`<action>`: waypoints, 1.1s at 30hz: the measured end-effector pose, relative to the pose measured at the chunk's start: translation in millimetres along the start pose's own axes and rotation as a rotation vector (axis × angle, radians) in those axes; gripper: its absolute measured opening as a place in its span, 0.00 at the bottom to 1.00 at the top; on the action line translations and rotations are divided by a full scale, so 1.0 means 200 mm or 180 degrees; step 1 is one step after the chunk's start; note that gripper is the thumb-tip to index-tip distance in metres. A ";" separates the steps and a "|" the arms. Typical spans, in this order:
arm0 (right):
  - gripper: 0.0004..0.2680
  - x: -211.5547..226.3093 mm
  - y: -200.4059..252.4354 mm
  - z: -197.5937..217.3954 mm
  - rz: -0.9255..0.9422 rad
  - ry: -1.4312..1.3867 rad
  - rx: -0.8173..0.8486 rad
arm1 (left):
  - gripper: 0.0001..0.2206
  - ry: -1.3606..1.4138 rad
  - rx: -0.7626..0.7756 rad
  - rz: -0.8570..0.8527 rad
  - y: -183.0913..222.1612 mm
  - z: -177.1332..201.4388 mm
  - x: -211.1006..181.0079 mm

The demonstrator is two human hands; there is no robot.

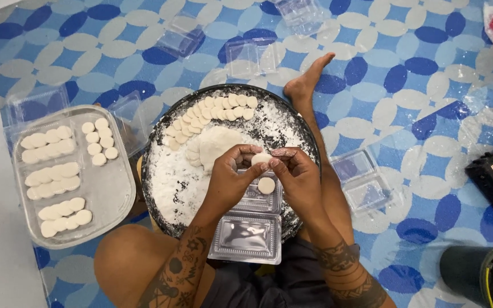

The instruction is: A person sitting on the floor packages small dough pieces into plastic containers from a large central bowl.

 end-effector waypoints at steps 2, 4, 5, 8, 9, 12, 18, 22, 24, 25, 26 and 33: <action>0.06 -0.01 0.01 0.00 0.0015 -0.0012 -0.0031 | 0.18 0.0051 -0.0043 0.0023 0.00 0.01 0.02; 0.06 0.00 0.01 -0.01 0.0046 -0.0027 -0.0057 | 0.18 0.0105 -0.0089 0.0029 0.00 0.02 0.02; 0.06 0.00 0.01 -0.01 0.0061 0.0003 -0.0069 | 0.17 0.0122 -0.0133 0.0063 0.01 0.02 0.01; 0.06 0.00 0.02 -0.01 0.0081 0.0017 -0.0079 | 0.16 0.0153 -0.0231 0.0081 0.01 0.04 0.00; 0.07 0.00 0.02 -0.01 0.0077 -0.0001 -0.0080 | 0.16 0.0161 -0.0282 0.0073 0.01 0.05 0.00; 0.08 0.06 0.04 -0.04 0.0060 0.0064 -0.0088 | 0.15 0.0171 -0.0344 -0.0013 0.01 0.06 -0.03; 0.08 0.06 0.05 -0.05 0.0082 0.0156 -0.0035 | 0.14 0.0055 -0.0407 -0.0036 0.03 0.08 -0.08; 0.09 0.06 0.06 -0.06 0.0111 0.0100 -0.0064 | 0.14 -0.0020 -0.0406 -0.0134 0.05 0.08 -0.10; 0.08 0.06 0.06 -0.06 0.0086 0.0104 -0.0049 | 0.14 -0.0074 -0.0406 -0.0211 0.06 0.08 -0.11; 0.08 0.06 0.06 -0.06 0.0094 0.0106 -0.0042 | 0.14 -0.0068 -0.0411 -0.0219 0.06 0.09 -0.12; 0.08 0.06 0.06 -0.06 0.0094 0.0093 -0.0048 | 0.15 -0.0105 -0.0429 -0.0248 0.06 0.10 -0.12; 0.08 0.06 0.05 -0.07 0.0078 0.0015 0.0051 | 0.14 -0.0465 -0.0249 -0.0318 0.07 0.07 -0.10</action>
Point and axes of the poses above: each hand's wrist, its own y-axis away from the middle knuckle, its own z-axis out of the back of the hand, x = y × z, the point moved 9 cm from there along -y, towards the middle knuckle, and after that the axes turned 8 degrees about -x, right-handed, at the moved point
